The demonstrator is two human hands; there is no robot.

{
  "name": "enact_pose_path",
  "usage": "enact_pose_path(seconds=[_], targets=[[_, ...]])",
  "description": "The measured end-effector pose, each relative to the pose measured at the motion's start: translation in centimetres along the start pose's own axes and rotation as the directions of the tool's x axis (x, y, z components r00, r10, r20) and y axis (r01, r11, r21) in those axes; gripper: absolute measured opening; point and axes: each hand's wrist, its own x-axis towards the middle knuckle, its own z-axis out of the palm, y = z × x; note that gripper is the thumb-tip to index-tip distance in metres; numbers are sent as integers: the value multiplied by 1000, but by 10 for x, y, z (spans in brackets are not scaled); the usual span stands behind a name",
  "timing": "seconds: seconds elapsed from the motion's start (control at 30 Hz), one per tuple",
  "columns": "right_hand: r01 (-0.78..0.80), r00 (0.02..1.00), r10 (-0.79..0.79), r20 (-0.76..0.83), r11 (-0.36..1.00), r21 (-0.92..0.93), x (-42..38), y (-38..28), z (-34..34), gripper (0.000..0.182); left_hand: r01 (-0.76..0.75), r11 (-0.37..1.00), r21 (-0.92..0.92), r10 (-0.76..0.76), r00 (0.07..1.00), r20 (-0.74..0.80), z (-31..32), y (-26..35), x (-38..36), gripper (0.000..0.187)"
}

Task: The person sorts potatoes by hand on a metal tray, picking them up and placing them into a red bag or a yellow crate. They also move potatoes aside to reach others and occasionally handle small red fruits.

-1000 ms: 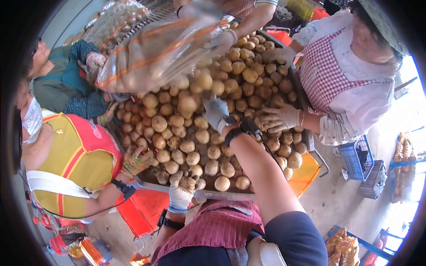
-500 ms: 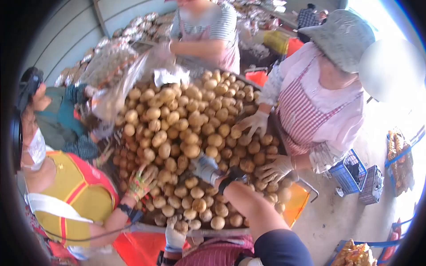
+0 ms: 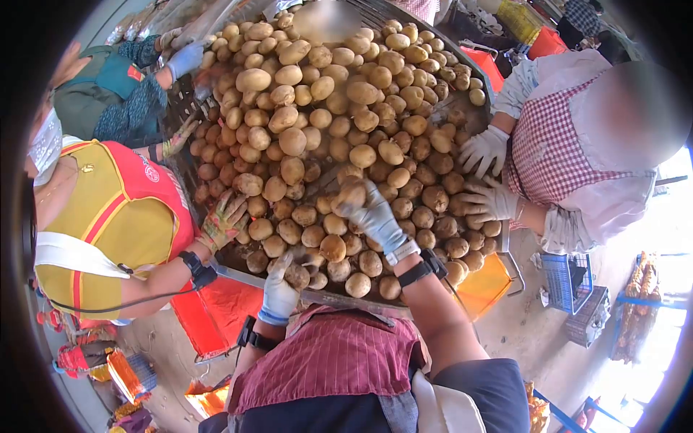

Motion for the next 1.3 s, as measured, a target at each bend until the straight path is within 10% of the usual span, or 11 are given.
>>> enact_pose_path(seconds=[0.13, 0.23, 0.33, 0.4, 0.47, 0.73, 0.87, 0.97, 1.07, 1.13, 1.3], targets=[[432, 819, -1, 574, 660, -615, -31, -40, 43, 60, -13, 993, -118, 28, 991, 131, 24, 5, 23, 44], [466, 806, -65, 588, 682, -564, -22, -32, 49, 60, -55, 971, -231, 74, 995, 71, 19, 8, 29, 41], [71, 991, -28, 134, 943, -327, -7, -10, 49, 67, 2, 966, -258, 78, 952, 297, -11, 14, 34, 46], [360, 933, -199, 301, 453, -816, -14, 2, 50, 62, -41, 978, -203, 79, 980, 181, -6, 16, 23, 52], [473, 881, -163, 444, 283, -834, -34, -1, 51, 68, 72, 943, -324, 31, 953, 301, -3, 22, 18, 57], [347, 851, 418, 319, 9, -938, -41, -28, 83, 59, -364, 872, 327, 388, 921, -10, -2, 20, 8, 54], [435, 898, -157, 411, 181, -882, -26, 0, 37, 59, -372, 900, 227, 400, 912, -93, 12, 30, 4, 53], [-48, 998, 40, -44, 982, -182, -12, -17, 25, 48, -275, 949, -154, 279, 960, 8, -18, 34, -1, 46], [-302, 947, 320, -41, 924, 234, -23, -56, 78, 53, -206, 898, -388, 253, 965, 74, -42, 30, -25, 54], [-668, 741, 627, 242, 726, 164, -35, -64, 106, 47, -173, 870, -461, 249, 962, 109, -88, 18, -53, 52], [-601, 339, 553, 761, 750, -276, -54, 24, 220, 43, -506, 767, -393, 308, 829, -466, -169, 40, -127, 58]])
